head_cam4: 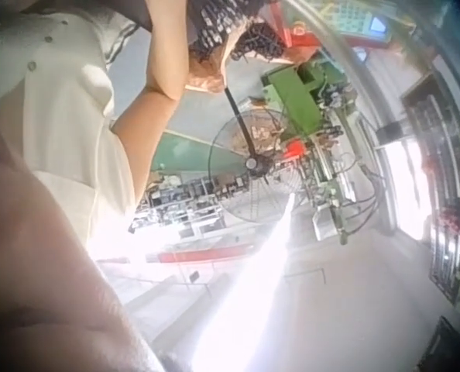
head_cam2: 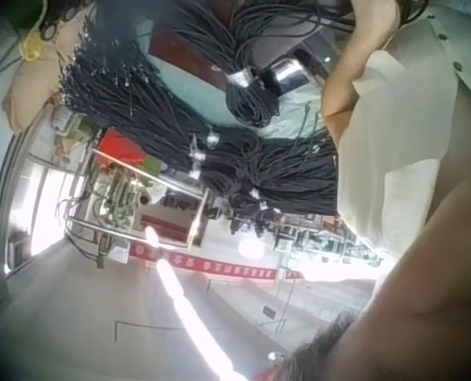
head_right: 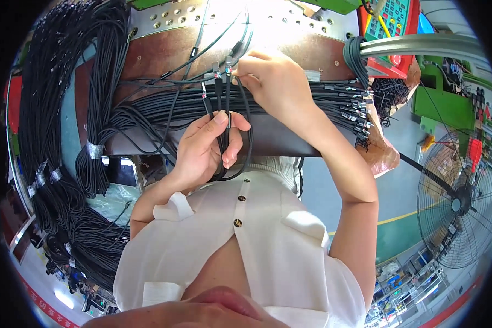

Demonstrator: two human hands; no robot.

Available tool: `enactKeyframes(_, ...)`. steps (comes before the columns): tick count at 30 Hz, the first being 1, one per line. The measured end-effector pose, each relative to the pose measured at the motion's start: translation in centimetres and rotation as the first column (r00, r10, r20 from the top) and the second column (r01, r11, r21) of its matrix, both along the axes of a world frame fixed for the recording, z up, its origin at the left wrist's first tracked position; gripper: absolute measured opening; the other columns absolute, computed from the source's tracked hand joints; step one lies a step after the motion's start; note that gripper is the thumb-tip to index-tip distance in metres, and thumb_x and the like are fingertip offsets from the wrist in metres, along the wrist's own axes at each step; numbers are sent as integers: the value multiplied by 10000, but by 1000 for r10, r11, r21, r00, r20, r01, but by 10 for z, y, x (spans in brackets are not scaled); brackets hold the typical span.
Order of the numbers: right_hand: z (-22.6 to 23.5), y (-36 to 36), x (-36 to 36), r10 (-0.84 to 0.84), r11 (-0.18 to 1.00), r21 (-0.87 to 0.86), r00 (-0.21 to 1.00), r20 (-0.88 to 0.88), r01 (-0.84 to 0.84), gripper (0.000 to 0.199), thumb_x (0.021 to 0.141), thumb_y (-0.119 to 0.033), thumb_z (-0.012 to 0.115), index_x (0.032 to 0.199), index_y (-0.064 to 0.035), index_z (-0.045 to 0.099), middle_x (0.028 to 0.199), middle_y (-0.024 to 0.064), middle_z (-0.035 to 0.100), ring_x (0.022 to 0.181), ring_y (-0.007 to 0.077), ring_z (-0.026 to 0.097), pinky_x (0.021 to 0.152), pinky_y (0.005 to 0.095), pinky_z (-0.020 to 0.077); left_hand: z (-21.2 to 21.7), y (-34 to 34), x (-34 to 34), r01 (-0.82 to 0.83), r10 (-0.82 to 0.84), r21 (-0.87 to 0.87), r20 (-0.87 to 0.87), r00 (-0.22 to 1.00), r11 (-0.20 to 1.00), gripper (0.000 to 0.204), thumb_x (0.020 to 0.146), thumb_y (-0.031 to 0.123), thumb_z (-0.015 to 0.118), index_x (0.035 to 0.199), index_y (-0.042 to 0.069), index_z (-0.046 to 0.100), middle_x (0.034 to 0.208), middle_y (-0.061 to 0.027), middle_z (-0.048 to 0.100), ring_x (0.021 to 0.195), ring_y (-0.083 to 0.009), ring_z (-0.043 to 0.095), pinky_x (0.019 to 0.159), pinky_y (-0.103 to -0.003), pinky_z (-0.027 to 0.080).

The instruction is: The recorder is assembling and testing electrical wire harnesses by inserting connectors into a testing jig on a factory workbench.

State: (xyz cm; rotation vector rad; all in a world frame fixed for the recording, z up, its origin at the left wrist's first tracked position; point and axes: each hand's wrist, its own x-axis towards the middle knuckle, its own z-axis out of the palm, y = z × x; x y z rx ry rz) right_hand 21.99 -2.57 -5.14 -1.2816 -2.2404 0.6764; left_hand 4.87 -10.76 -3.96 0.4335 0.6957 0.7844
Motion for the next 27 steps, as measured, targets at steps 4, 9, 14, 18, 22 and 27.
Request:
enactKeyframes(4,-18,-8,-2,-54,953,295,996,-65,71,107,744,-60,664,815,-96,592,807,38,609,746,279,595,643,395,480,2,0,2,-2,2,-7,0,1000,1000,402,1020,306,374,1034,-47,566,615,-68,518,519,-113,442,484,-237,381)
enactKeyframes(9,4,-13,3,-7,820,571,998,-58,39,260,718,-64,699,967,-73,626,896,33,638,798,237,614,697,348,481,3,6,3,84,-84,-2,-26,996,996,408,1020,301,379,1044,-58,572,634,-70,531,538,-116,466,497,-244,390)
enactKeyframes(14,0,-7,19,29,845,535,998,-61,9,282,692,-42,711,954,-79,612,948,34,642,796,220,619,686,325,477,12,0,9,56,-27,133,-214,976,990,413,1010,292,414,1117,-77,564,728,-101,599,607,-128,534,555,-252,422)
enactKeyframes(18,12,-13,7,-20,818,575,1000,-18,26,233,698,-7,691,913,-61,622,893,34,647,796,215,626,673,330,484,10,10,-2,262,-262,3,10,965,965,427,1019,287,399,1147,-91,551,814,-113,629,688,-136,568,654,-262,466)
enactKeyframes(22,-6,-12,19,-63,884,453,990,-123,113,236,708,19,668,923,-68,624,931,56,647,803,250,627,707,335,489,6,-1,2,13,81,326,-274,958,945,439,1022,290,394,1258,-61,510,864,-97,636,740,-127,564,699,-264,466)
enactKeyframes(27,-18,-15,15,-47,974,213,991,-123,72,208,745,32,633,921,-68,587,944,63,638,854,293,618,743,363,484,19,15,-3,72,-53,115,-163,985,991,489,1025,342,371,1379,5,395,735,-88,599,614,-108,517,595,-216,432)
